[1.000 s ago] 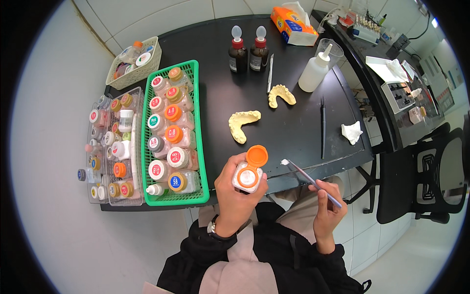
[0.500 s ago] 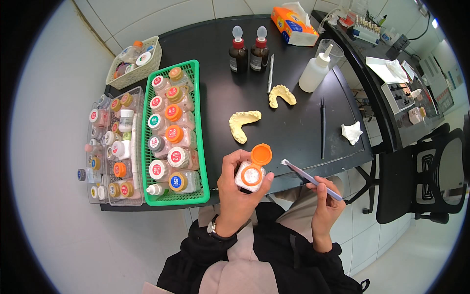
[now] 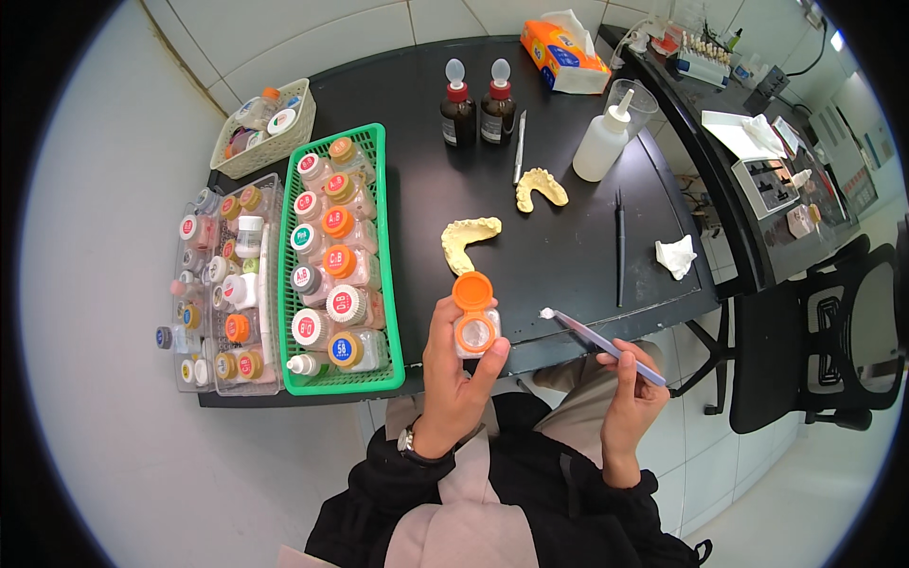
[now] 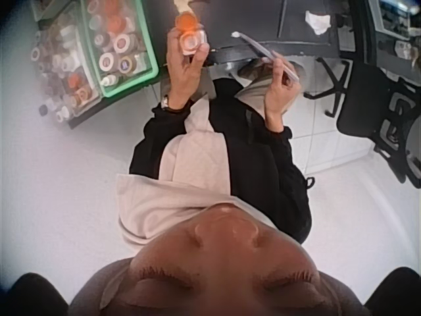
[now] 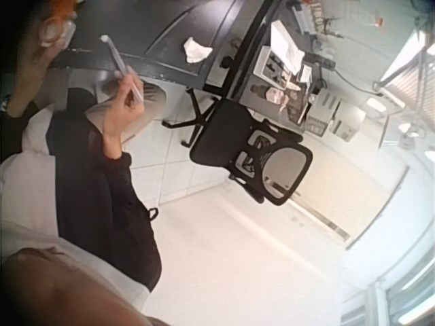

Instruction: The person picks up several jars of dental porcelain powder, takes a sample of each with a spatula, and places it onto a palette to mix a shade for a dental crown.

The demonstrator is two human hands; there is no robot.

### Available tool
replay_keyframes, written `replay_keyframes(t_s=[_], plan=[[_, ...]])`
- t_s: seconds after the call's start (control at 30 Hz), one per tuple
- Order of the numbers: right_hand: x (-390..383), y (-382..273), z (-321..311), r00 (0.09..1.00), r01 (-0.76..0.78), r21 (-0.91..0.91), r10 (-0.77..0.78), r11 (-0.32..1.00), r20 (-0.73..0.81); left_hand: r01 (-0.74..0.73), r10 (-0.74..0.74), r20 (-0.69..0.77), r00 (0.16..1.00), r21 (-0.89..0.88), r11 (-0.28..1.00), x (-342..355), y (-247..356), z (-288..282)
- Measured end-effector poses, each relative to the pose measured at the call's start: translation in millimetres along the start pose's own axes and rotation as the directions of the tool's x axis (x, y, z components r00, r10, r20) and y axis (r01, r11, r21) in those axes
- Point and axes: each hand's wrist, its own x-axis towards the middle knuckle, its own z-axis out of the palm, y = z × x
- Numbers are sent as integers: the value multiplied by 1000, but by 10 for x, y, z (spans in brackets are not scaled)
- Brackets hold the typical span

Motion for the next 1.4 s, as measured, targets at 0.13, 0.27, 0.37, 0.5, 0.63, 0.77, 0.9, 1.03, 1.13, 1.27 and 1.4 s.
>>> replay_keyframes(t_s=[0.13,0.27,0.37,0.5,0.63,0.77,0.9,1.03,1.13,1.27,1.4], plan=[[10,28,4,999,-29,0,29,1000,-14,26,-27,-3,1000,-69,997,-47,56,26],[20,14,49,999,-34,40,34,999,-3,18,-16,36,999,-47,999,-87,103,17],[27,29,9,1000,-12,46,13,999,-16,11,-10,27,1000,-74,997,-138,103,-2],[37,47,6,999,-45,43,44,998,14,-24,25,3,1000,-110,994,-189,103,-25],[43,32,23,999,-31,60,32,998,-26,1,4,25,1000,-176,984,-247,27,-52],[39,41,6,998,-54,46,54,998,-15,-46,54,40,998,-193,980,-254,21,-50],[38,14,17,999,-43,35,43,998,-6,-38,59,61,996,-308,951,-265,96,-34],[73,22,-12,999,-50,33,50,998,-5,-100,111,21,994,-291,952,-291,101,-72],[75,25,20,998,-55,28,54,998,28,-153,159,9,987,-224,963,-350,151,-121],[42,-43,66,999,-31,-31,31,999,-17,-182,174,-56,983,-208,961,-448,276,-268],[47,39,-1,998,26,-28,-28,999,-50,-337,278,-383,881,-96,937,-312,680,-715]])
